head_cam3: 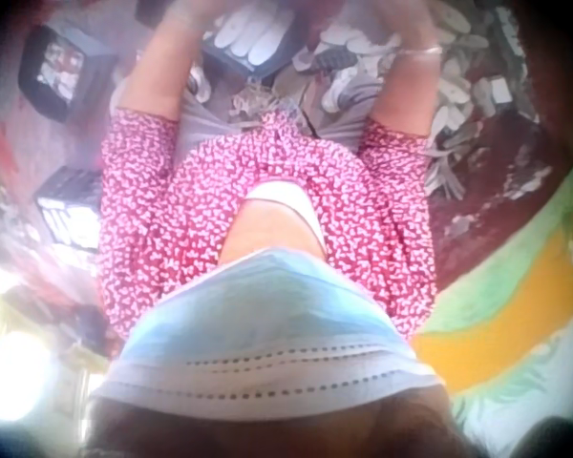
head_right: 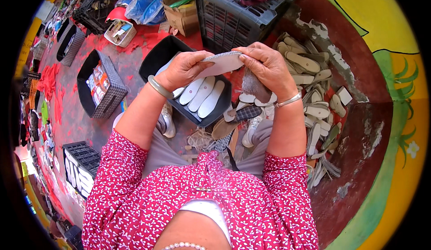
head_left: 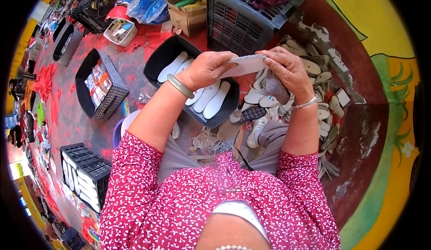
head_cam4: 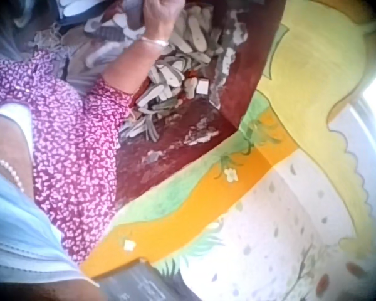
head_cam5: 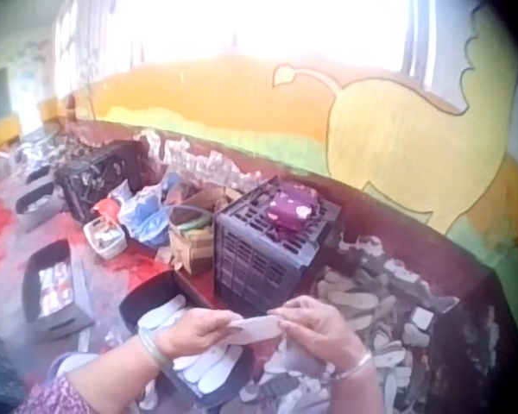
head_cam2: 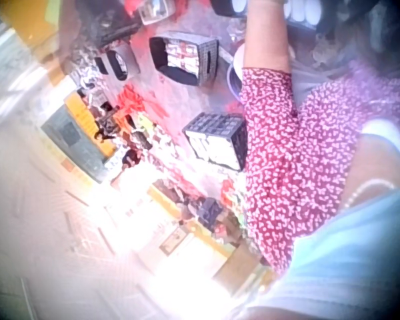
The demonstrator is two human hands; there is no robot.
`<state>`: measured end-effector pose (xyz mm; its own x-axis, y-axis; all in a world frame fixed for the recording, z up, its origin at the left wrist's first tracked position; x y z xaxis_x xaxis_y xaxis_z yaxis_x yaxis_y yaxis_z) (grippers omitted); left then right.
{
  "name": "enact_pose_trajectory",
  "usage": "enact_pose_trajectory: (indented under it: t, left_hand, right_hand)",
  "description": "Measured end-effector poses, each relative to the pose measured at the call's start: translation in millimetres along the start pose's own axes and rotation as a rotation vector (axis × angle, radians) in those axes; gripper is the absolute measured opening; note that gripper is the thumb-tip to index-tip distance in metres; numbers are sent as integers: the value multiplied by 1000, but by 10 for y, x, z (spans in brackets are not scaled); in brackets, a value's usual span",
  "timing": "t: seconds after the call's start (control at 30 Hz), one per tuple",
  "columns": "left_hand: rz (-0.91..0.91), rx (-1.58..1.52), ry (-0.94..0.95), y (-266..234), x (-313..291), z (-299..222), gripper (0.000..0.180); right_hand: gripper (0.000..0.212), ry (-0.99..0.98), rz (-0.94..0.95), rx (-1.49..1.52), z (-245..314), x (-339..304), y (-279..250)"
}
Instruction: The person picks up shoe insoles, wipes their surfaces and edges with a cloth, and places them into a black bin.
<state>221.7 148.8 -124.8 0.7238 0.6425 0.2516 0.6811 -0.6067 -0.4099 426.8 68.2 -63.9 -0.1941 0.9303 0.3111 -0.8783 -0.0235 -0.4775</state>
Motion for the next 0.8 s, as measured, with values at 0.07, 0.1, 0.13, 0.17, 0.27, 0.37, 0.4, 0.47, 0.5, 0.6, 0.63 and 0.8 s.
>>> enact_pose_trajectory:
  t: [0.07, 0.1, 0.13, 0.17, 0.27, 0.37, 0.4, 0.47, 0.5, 0.6, 0.63, 0.8]
  left_hand:
    - [54, 15, -20, -16, -16, -20, 15]
    - [90, 15, -37, -8, -17, -21, 15]
    - [124, 14, -56, 4, -18, -8, 15]
    - [148, 37, -48, 38, -43, 22, 16]
    - [262, 168, -107, 106, -56, 103, 18]
    - [307, 108, -211, -87, -53, 217, 23]
    - [338, 118, -280, -205, -9, 334, 24]
    - [339, -99, -572, -398, -63, 374, 25]
    - [296, -253, -566, -464, -101, 426, 26]
    - [174, -445, -520, -587, -200, 229, 27]
    - [182, -454, -517, -621, -215, 168, 26]
    - [157, -47, -550, -705, -224, 259, 23]
  right_hand:
    - [24, -63, 9, -55, 44, -14, 48]
    - [25, -1, 67, -12, 45, -23, 71]
    - [25, 60, 126, 31, 43, -31, 86]
    - [25, 125, 191, 76, 33, -48, 129]
    - [21, 222, 161, 48, -126, -84, 238]
    - [16, 222, -24, 95, -296, -159, 238]
    - [16, 225, -103, 140, -333, -171, 158]
    - [16, 228, -202, 222, -361, -136, 92]
    - [17, 231, -233, 248, -329, -130, 78]
    - [18, 291, -267, 376, -372, -130, 95]
    - [18, 320, -270, 427, -388, -131, 113]
    - [18, 434, -160, 427, -378, -82, 254]
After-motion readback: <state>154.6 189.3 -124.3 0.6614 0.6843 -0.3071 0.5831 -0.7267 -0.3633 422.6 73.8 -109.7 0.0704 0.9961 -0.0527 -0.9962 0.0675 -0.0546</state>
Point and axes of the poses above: each hand's wrist, its own x-axis towards the middle knuckle, its own y-axis out of the palm, z = x × y, the point moved 2 cm from there along x, towards the middle knuckle, and after that the axes turned 9 degrees about -y, right-handed, at the moved point
